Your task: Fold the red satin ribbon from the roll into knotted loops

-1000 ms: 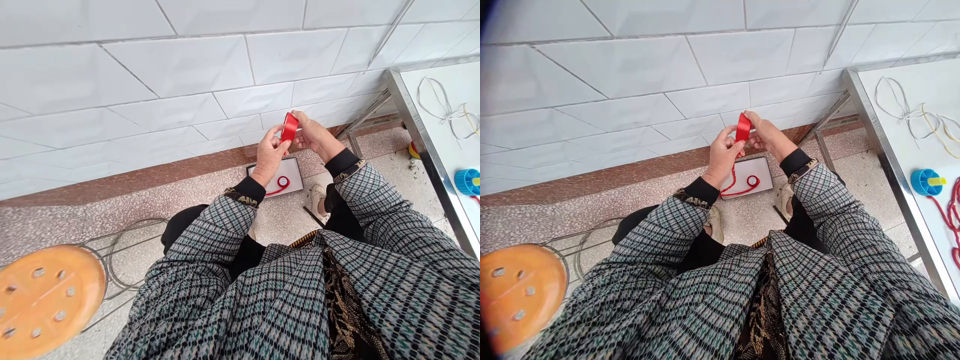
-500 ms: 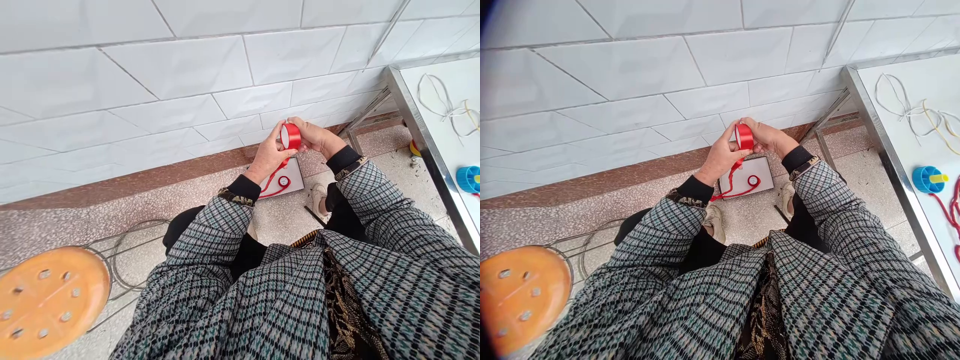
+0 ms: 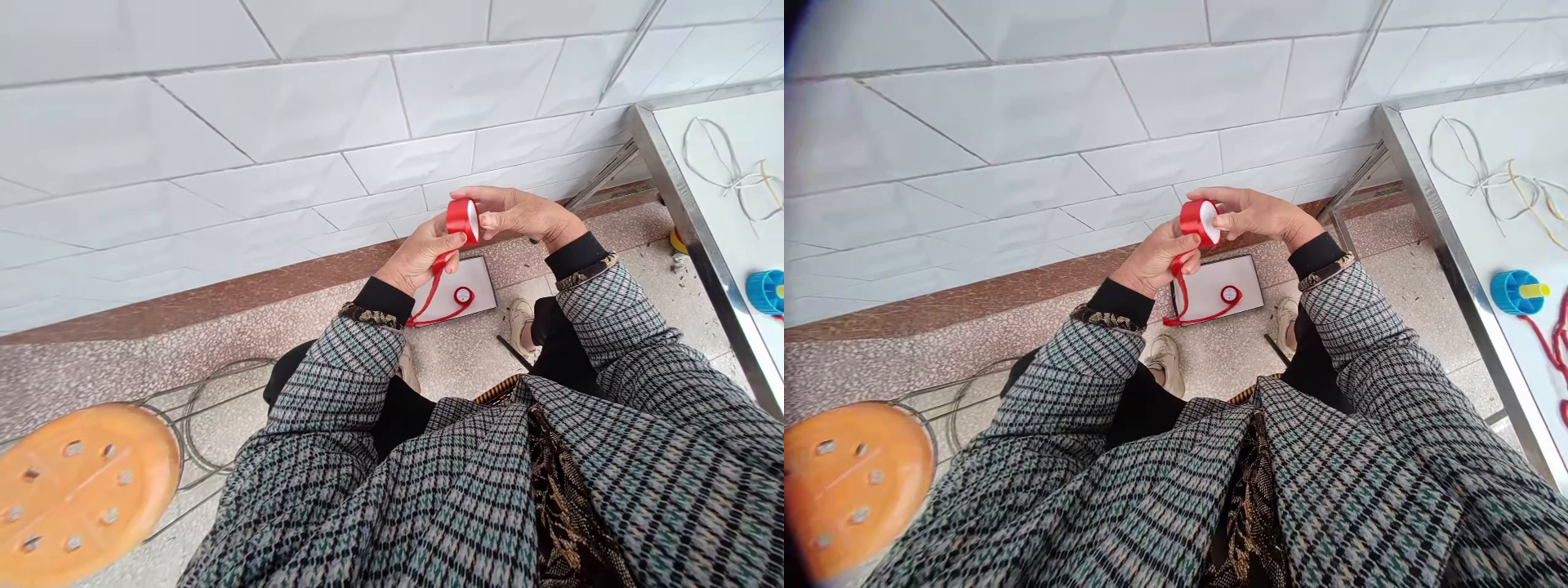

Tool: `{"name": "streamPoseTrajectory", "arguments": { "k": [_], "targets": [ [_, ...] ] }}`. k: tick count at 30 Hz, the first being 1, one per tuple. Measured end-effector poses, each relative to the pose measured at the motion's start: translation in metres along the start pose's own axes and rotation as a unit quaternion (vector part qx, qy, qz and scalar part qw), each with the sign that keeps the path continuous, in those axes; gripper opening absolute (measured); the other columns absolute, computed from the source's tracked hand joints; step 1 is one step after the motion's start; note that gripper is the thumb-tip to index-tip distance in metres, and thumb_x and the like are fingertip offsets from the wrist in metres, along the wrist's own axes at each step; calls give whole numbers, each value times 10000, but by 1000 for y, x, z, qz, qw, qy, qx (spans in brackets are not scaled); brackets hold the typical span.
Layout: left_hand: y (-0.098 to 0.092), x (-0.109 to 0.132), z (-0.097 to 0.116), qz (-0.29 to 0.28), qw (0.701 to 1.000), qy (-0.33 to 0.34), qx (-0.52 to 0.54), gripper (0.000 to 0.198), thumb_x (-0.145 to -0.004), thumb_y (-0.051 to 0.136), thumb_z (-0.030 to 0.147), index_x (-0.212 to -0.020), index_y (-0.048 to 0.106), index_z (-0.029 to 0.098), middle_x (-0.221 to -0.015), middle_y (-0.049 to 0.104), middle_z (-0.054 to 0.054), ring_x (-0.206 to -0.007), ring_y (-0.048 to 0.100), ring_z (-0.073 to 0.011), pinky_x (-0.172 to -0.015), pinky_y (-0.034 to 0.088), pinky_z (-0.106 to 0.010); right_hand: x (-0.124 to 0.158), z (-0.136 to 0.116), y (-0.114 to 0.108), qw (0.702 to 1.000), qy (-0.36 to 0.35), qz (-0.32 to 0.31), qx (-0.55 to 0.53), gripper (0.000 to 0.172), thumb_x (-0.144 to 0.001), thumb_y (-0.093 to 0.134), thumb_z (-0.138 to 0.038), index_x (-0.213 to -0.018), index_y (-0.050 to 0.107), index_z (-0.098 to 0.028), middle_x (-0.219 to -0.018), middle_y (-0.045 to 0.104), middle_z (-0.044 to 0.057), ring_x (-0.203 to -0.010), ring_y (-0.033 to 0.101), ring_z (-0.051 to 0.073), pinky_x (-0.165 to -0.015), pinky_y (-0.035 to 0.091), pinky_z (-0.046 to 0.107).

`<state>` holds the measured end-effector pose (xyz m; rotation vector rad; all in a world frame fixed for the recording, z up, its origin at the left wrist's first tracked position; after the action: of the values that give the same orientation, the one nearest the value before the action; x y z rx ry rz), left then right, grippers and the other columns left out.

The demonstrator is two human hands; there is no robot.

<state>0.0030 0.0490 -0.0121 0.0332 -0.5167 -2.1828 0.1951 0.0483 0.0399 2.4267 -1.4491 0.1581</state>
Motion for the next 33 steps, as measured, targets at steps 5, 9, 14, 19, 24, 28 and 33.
{"name": "streamPoseTrajectory", "arguments": {
  "k": [5,9,14,19,24,28,33],
  "targets": [
    [4,1,-2,-7,999,-12,33,598,-657,1037,584,-950,666,219,-639,610,46,-409,511,-79,-429,392,-263,-5,7,12,1000,-17,-9,5,793,-683,1039,-551,-1327,703,-231,-1140,796,25,-984,747,165,-838,634,259],
    [6,0,-4,38,998,-6,42,561,-692,1022,560,-961,662,224,-664,622,50,-416,509,-74,-431,393,-259,-13,14,20,998,-21,60,-11,642,-780,1000,-513,-1264,681,-238,-1044,775,5,-940,728,151,-825,635,256],
    [6,-3,-3,61,997,3,43,572,-669,1038,523,-963,645,228,-635,584,80,-410,514,-78,-429,396,-255,-16,17,25,992,1,121,-38,424,-889,923,-432,-1181,687,-237,-1008,754,3,-918,714,150,-832,652,285],
    [2,-1,-1,39,998,-9,56,603,-700,998,638,-787,560,231,-558,493,76,-412,461,-64,-439,379,-253,-11,12,23,994,22,70,-77,425,-908,903,-402,-1246,704,-236,-1147,791,37,-1018,753,180,-901,680,348],
    [-1,-1,1,35,997,-7,66,641,-630,1034,642,-781,569,227,-558,494,80,-421,456,-57,-446,384,-250,-15,21,17,992,5,63,-113,607,-742,1031,-394,-1241,713,-257,-1148,799,17,-974,762,176,-857,695,328],
    [-3,-6,0,88,994,28,58,556,-715,1016,576,-976,661,235,-589,531,86,-425,485,-71,-466,410,-267,-21,26,16,986,3,113,-123,626,-703,1056,-414,-1199,704,-266,-1119,802,9,-958,759,166,-853,690,307],
    [-7,-6,-4,193,978,78,8,474,-883,917,521,-1173,643,264,-580,523,99,-435,513,-91,-502,437,-281,-24,26,8,982,-6,142,-123,620,-703,1057,-442,-1165,682,-269,-1116,782,2,-986,750,162,-819,697,293]
  ]
}}
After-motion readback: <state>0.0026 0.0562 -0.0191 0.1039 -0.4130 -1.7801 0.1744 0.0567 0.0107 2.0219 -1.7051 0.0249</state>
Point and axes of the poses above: each hand's wrist, its own x-axis away from the middle knuckle, its own y-axis out of the palm, z = x × y, the point moved 3 cm from there along -x, towards the middle knuckle
